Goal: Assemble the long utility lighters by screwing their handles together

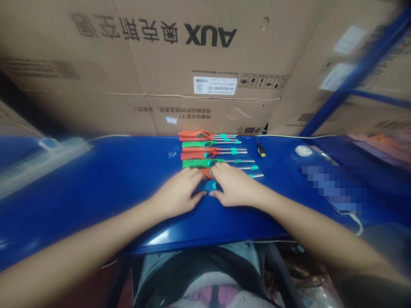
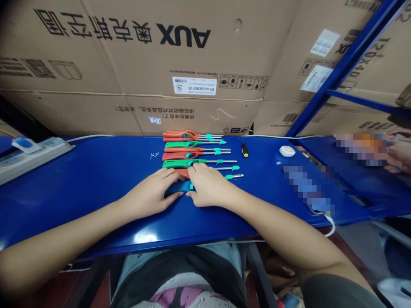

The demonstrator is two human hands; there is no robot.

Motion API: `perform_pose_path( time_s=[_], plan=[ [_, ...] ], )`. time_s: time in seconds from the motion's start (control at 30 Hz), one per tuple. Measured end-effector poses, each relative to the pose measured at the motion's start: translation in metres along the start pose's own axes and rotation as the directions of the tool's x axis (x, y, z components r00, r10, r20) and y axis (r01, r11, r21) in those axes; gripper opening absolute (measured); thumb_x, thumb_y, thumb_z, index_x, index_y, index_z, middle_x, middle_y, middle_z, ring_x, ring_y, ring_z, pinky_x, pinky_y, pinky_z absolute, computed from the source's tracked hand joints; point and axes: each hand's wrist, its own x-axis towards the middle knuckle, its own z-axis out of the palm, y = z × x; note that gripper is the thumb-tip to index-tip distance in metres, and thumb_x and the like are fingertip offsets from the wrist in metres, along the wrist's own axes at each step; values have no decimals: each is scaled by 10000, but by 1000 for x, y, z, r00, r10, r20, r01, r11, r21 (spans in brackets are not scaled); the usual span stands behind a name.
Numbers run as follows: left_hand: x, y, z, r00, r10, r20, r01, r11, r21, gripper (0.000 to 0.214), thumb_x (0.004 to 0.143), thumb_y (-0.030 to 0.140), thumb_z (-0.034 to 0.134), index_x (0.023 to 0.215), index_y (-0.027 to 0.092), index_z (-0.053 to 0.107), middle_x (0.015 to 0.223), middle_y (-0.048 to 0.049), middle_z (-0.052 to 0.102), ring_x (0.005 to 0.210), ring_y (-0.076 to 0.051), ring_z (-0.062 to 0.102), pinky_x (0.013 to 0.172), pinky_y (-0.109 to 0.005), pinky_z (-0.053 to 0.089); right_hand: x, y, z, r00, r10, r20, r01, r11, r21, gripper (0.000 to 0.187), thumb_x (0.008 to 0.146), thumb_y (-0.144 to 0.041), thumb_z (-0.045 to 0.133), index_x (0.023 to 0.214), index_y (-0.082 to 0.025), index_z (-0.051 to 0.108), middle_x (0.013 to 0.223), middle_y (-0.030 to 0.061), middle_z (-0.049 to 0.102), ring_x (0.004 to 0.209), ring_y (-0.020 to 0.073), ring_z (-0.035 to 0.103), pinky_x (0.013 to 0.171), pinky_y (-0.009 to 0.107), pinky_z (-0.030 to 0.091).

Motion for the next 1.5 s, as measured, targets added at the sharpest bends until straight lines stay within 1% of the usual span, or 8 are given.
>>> perform_pose_path(
  time_s=[0.17,0.37,0.57,0.83,0.97,1.17,1.3,1.5],
  plan=[
    [0,-2,0,999,-32,-12,32,999,14,216,907,249,638,1106,170,612,1122,-132,657,1086,-309,610,949,-481,542,1,-1,0,999,32,4,-32,999,41,345,869,-380,705,1064,-113,606,1033,135,639,998,293,596,845,409,501],
    [1,-7,1,999,-38,-5,38,999,39,237,921,268,646,1131,163,612,1102,-128,656,1067,-299,623,936,-463,544,3,1,5,996,43,-76,-39,998,53,331,871,-376,711,1050,-121,599,1083,137,626,1042,286,583,877,399,488],
    [3,-6,-1,999,-30,17,28,996,84,234,923,253,647,1136,161,621,1130,-124,665,1090,-304,628,937,-458,536,5,7,7,998,14,-56,-9,997,80,364,858,-420,740,1005,-121,594,998,119,633,940,257,596,815,371,492],
    [1,1,-6,997,-70,38,64,987,147,199,907,263,656,1088,185,634,1107,-109,675,1093,-316,625,886,-450,510,2,-4,6,999,31,-14,-31,999,11,373,887,-445,707,1028,-111,618,996,143,657,960,292,622,841,396,493],
    [-1,2,-7,999,-51,16,48,985,164,222,893,270,669,1098,195,630,1117,-100,667,1092,-312,614,885,-441,498,2,-5,6,1000,31,-4,-31,997,68,359,876,-429,714,1027,-129,589,981,119,648,901,255,615,785,366,485],
    [-1,-2,-9,996,59,69,-70,984,164,353,965,257,584,1317,228,596,1193,-109,635,1126,-299,577,927,-439,493,1,-3,9,999,-17,-42,20,997,73,266,884,-360,649,995,-136,558,961,110,629,868,239,590,756,357,461],
    [-1,-4,-10,994,90,60,-98,985,146,338,979,246,566,1314,227,605,1210,-112,644,1144,-295,583,963,-451,498,2,-1,10,999,-35,-38,39,994,102,233,865,-339,654,953,-164,528,926,91,619,818,223,576,703,339,441],
    [-1,-10,-5,988,154,12,-154,988,21,330,997,224,551,1323,200,595,1285,-120,655,1219,-276,600,1050,-439,510,4,10,5,1000,-30,-7,31,971,235,378,839,-452,769,955,-189,525,931,54,641,796,196,590,674,299,419]
  ],
)
